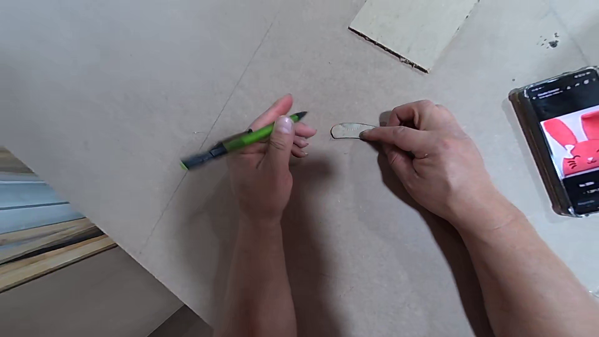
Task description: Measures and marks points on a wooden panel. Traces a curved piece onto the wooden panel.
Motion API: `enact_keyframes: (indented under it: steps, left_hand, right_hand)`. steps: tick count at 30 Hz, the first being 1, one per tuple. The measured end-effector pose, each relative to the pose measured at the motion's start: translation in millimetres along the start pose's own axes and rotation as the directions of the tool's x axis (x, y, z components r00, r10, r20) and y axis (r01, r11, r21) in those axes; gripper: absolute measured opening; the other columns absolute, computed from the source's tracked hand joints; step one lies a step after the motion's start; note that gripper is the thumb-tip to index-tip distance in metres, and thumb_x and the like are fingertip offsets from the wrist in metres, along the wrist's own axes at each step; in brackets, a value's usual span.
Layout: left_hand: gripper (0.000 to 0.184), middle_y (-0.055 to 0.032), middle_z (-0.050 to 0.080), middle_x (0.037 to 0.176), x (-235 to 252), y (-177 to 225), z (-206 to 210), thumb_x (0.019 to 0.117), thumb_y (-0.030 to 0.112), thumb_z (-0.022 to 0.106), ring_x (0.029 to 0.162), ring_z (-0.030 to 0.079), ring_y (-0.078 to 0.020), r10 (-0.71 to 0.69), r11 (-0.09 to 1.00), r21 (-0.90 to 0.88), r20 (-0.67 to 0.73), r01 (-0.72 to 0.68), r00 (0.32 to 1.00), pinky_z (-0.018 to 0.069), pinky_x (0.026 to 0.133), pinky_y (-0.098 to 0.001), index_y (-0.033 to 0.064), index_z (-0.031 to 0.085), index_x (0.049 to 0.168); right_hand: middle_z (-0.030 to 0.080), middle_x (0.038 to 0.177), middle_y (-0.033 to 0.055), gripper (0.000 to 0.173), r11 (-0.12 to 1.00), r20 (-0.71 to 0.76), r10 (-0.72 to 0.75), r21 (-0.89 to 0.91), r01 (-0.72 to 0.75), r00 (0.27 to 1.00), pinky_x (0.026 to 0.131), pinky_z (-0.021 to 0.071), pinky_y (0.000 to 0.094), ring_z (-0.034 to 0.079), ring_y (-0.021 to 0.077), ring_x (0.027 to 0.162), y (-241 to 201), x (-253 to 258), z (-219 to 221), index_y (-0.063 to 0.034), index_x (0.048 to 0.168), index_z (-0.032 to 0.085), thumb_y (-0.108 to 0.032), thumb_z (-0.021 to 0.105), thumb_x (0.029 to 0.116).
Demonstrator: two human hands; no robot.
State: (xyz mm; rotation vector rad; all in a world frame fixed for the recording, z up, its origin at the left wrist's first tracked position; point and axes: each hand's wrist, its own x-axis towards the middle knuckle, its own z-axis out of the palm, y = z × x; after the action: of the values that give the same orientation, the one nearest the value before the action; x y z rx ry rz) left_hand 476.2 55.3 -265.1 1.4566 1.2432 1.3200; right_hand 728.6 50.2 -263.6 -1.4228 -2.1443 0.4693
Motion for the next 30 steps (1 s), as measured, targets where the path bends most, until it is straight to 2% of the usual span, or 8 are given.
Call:
enact_keyframes:
  steps: [2, 3, 5, 8, 13, 30]
  left_hand:
    - [0.029, -0.0081, 0.076, 0.091, 10, -1, -7, 0.1072, 0.016, 0.052, 0.076, 0.072, -0.017, -0.021, 1.0, 0.024, 0.054, 0.019, 0.998, 0.0623, 0.069, -0.0328, -0.0034, 0.069, 0.12]
    - [0.024, -0.0078, 0.076, 0.089, 13, -1, -9, 0.1049, 0.013, 0.057, 0.075, 0.072, -0.0169, -0.028, 0.999, 0.026, 0.091, 0.026, 0.995, 0.0628, 0.067, -0.0323, -0.0026, 0.071, 0.115]
    - [0.014, -0.0063, 0.076, 0.088, 14, 0, -8, 0.0992, 0.008, 0.063, 0.074, 0.074, -0.0154, -0.036, 0.998, 0.047, 0.129, 0.03, 0.991, 0.0635, 0.063, -0.0299, 0.0002, 0.07, 0.109]
    - [0.01, -0.0018, 0.074, 0.085, 10, 0, -2, 0.0939, 0.005, 0.066, 0.067, 0.07, -0.0105, -0.004, 0.991, 0.129, 0.131, -0.013, 0.991, 0.0596, 0.057, -0.025, 0.004, 0.068, 0.103]
    - [0.009, 0.0008, 0.072, 0.079, 11, -1, 1, 0.0925, 0.009, 0.068, 0.06, 0.065, -0.0076, 0.009, 0.979, 0.2, 0.126, -0.035, 0.992, 0.0541, 0.05, -0.022, 0.0067, 0.071, 0.101]
    - [0.007, 0.0037, 0.07, 0.077, 9, 0, 4, 0.0919, 0.012, 0.066, 0.059, 0.064, -0.0051, 0.013, 0.955, 0.293, 0.075, -0.035, 0.997, 0.0523, 0.049, -0.0202, 0.0095, 0.07, 0.098]
  right_hand:
    - [0.064, 0.111, 0.002, 0.032, 1.0, 0.002, -0.003, -0.001, 0.003, 1.0, 0.09, 0.0471, 0.0344, 0.058, 0.0177, 0.107, 0, 0, 0, -0.0297, 0.119, 0.078, -0.017, 0.056, 0.0998]
    - [0.064, 0.111, 0.0019, 0.032, 1.0, 0.002, -0.006, -0.001, 0.006, 1.0, 0.09, 0.047, 0.0344, 0.057, 0.0176, 0.107, 1, 0, 0, -0.0297, 0.119, 0.078, -0.017, 0.056, 0.0996]
    - [0.065, 0.111, 0.0019, 0.033, 1.0, 0.0, -0.01, 0.0, 0.01, 1.0, 0.091, 0.047, 0.0347, 0.057, 0.0182, 0.107, 1, 0, 0, -0.0295, 0.119, 0.078, -0.016, 0.055, 0.0995]
    - [0.065, 0.111, 0.0026, 0.033, 1.0, 0.008, -0.014, 0.002, 0.014, 1.0, 0.091, 0.0472, 0.0347, 0.058, 0.0187, 0.109, 2, -1, 0, -0.0292, 0.119, 0.078, -0.016, 0.056, 0.0997]
    - [0.064, 0.109, 0.0021, 0.03, 0.999, 0.01, -0.033, 0.012, 0.033, 0.999, 0.089, 0.0472, 0.0346, 0.057, 0.0182, 0.106, 2, 2, 0, -0.0293, 0.118, 0.079, -0.018, 0.056, 0.1014]
    - [0.064, 0.111, 0.0031, 0.031, 0.999, -0.008, 0.005, -0.031, -0.005, 1.0, 0.084, 0.0473, 0.0313, 0.057, 0.0178, 0.104, -5, 2, 5, -0.0291, 0.12, 0.078, -0.017, 0.056, 0.1019]
